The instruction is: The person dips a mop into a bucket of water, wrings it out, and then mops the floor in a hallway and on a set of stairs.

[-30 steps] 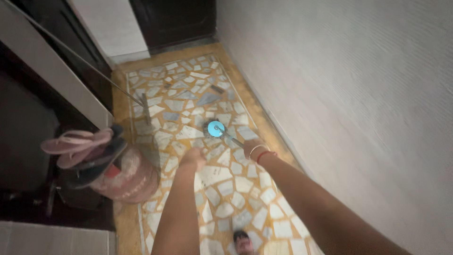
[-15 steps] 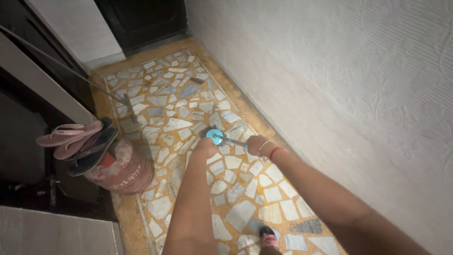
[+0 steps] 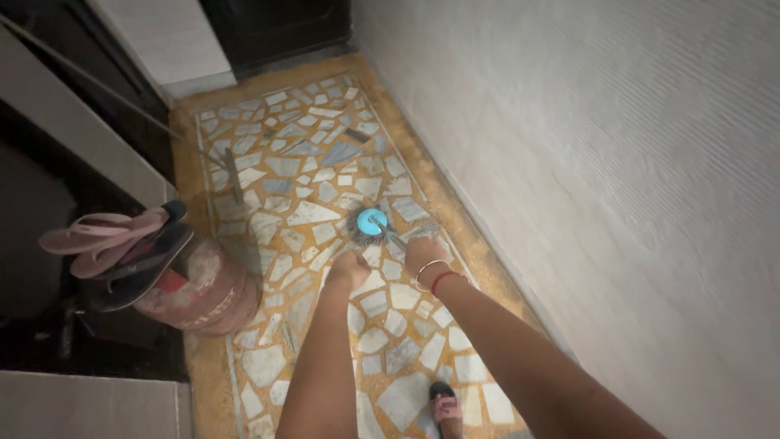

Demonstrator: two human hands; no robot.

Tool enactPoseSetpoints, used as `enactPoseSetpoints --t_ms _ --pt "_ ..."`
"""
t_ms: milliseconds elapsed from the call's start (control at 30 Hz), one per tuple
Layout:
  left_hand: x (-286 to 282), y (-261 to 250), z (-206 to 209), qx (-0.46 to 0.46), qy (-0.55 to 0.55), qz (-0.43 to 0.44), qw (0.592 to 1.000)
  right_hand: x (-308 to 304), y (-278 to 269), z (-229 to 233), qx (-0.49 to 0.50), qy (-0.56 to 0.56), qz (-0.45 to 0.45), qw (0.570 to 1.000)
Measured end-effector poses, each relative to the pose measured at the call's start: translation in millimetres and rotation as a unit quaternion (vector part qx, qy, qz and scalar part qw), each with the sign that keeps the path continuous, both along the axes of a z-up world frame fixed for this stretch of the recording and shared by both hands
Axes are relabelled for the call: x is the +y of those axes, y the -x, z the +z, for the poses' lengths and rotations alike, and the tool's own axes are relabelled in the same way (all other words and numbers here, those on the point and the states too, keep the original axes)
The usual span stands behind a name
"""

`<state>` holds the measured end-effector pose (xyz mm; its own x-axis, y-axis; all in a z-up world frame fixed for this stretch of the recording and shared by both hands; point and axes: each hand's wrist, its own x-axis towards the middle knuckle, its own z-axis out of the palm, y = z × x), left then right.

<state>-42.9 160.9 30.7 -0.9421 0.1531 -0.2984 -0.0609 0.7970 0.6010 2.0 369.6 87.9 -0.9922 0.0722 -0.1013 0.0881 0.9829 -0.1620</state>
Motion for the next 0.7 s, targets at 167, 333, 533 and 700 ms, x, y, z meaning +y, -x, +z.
enactPoseSetpoints --t_ms 167,333,533,700 --pt "13 -5 -2 0.022 -0.008 0.053 0.998 12 48 -52 -0.016 0.013 -0.022 1.000" --pt "-1 -6 5 0.001 -0.032 0.122 0.992 30 102 -80 0.107 -0.058 0.020 0.992" --pt "-36 -8 13 0.034 -0.022 0.099 0.994 22 169 -47 0.007 0.011 -0.005 1.000" --pt "-42 -14 23 -0.096 -0.085 0.185 0.974 11 191 -49 0.001 -0.009 0.018 1.000"
